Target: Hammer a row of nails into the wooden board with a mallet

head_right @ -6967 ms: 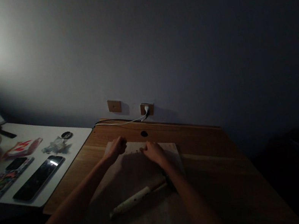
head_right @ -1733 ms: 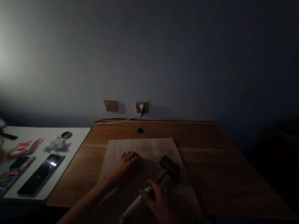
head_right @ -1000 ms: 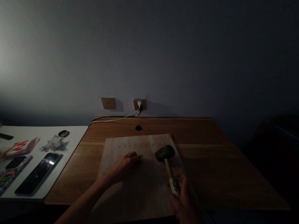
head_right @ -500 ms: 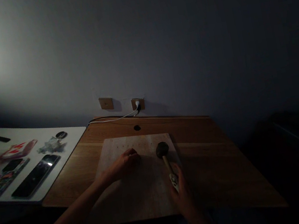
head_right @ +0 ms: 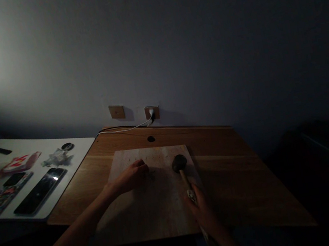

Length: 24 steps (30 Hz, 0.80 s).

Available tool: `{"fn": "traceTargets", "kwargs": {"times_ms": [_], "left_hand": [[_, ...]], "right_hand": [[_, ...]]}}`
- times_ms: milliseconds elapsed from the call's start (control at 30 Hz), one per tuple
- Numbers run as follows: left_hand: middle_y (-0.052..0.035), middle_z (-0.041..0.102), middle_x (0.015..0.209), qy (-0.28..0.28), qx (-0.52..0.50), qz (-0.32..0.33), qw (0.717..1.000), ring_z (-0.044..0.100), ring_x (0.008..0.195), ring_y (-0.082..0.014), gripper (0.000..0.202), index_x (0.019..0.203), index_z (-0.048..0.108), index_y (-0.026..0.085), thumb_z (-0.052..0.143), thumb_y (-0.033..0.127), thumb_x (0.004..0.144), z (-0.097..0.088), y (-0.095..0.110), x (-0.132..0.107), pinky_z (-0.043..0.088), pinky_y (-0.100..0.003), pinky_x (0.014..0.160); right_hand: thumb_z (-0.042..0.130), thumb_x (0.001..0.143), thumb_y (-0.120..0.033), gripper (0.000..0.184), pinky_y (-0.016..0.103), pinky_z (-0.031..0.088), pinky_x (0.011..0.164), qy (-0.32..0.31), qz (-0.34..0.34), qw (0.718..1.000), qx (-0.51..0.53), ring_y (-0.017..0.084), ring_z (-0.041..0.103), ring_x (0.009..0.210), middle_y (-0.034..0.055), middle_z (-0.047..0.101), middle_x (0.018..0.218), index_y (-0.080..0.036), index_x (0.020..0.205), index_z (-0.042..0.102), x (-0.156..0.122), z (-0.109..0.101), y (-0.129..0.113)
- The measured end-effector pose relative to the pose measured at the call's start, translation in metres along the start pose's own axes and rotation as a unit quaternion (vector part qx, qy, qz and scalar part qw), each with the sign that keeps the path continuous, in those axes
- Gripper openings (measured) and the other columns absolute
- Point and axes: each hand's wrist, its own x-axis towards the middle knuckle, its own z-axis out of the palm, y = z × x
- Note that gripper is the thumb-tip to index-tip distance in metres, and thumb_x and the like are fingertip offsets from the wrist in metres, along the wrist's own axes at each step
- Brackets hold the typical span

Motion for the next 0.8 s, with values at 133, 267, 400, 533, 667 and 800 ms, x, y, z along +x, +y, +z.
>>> {"fn": "traceTargets", "kwargs": {"times_ms": [133, 267, 400, 533, 667, 800], "left_hand": [[-0.0042, 0.058, 0.083, -0.035, 0.025, -0.009, 0.999, 0.057, 0.081, -0.0173, 0.012, 0.077, 0.06, 0.018, 0.057, 0.009, 0.084, -0.011, 0.001, 0.003, 0.046, -0.025, 0.073], [-0.0034, 0.062, 0.086, -0.066, 0.011, -0.023, 0.997, 0.058, 0.072, -0.0146, 0.009, 0.084, 0.061, 0.017, 0.059, 0.008, 0.083, -0.023, 0.004, -0.002, 0.044, -0.024, 0.068], [-0.003, 0.065, 0.093, -0.053, -0.016, -0.03, 0.998, 0.061, 0.074, -0.0141, 0.024, 0.099, 0.062, 0.018, 0.062, 0.004, 0.079, -0.026, 0.005, -0.014, 0.044, -0.023, 0.066], [-0.005, 0.065, 0.102, -0.011, -0.06, -0.02, 0.998, 0.063, 0.079, -0.0127, 0.024, 0.104, 0.065, 0.018, 0.06, 0.006, 0.083, -0.025, -0.001, -0.02, 0.047, -0.022, 0.069], [-0.0034, 0.066, 0.096, 0.044, -0.085, -0.013, 0.995, 0.063, 0.081, -0.0124, 0.027, 0.102, 0.066, 0.017, 0.058, 0.003, 0.081, -0.021, -0.007, -0.004, 0.048, -0.021, 0.072], [-0.004, 0.069, 0.097, 0.049, -0.079, -0.013, 0.996, 0.064, 0.084, -0.0137, 0.036, 0.106, 0.066, 0.017, 0.056, -0.001, 0.078, -0.014, -0.008, 0.028, 0.05, -0.024, 0.078]], "right_hand": [[0.062, 0.075, -0.061, 0.066, 0.029, 0.054, 0.055, 0.007, 0.004, 0.999, 0.035, 0.025, 0.07, 0.083, 0.0084, 0.072, 0.106, -0.021, 0.127, 0.064, -0.001, -0.002, -0.009], [0.063, 0.076, -0.061, 0.066, 0.028, 0.048, 0.047, -0.001, 0.033, 0.999, 0.037, 0.02, 0.063, 0.062, 0.0026, 0.069, 0.086, -0.022, 0.129, 0.064, -0.002, 0.0, -0.009], [0.066, 0.075, -0.059, 0.059, 0.034, 0.057, 0.068, 0.026, -0.02, 0.998, 0.051, 0.025, 0.069, 0.084, 0.0062, 0.072, 0.095, -0.023, 0.123, 0.067, -0.001, 0.0, -0.005], [0.066, 0.074, -0.059, 0.066, 0.03, 0.051, 0.053, 0.008, 0.021, 0.999, 0.048, 0.02, 0.065, 0.064, 0.0009, 0.067, 0.081, -0.023, 0.13, 0.062, 0.002, 0.0, -0.003], [0.063, 0.073, -0.06, 0.08, 0.024, 0.038, 0.037, -0.012, 0.073, 0.996, 0.057, 0.013, 0.05, 0.041, -0.0078, 0.055, 0.063, -0.017, 0.14, 0.05, 0.001, 0.0, -0.005], [0.064, 0.073, -0.06, 0.078, 0.021, 0.035, 0.036, -0.016, 0.077, 0.993, 0.083, 0.012, 0.049, 0.04, -0.0088, 0.053, 0.061, -0.02, 0.138, 0.052, -0.002, 0.0, -0.01]]}}
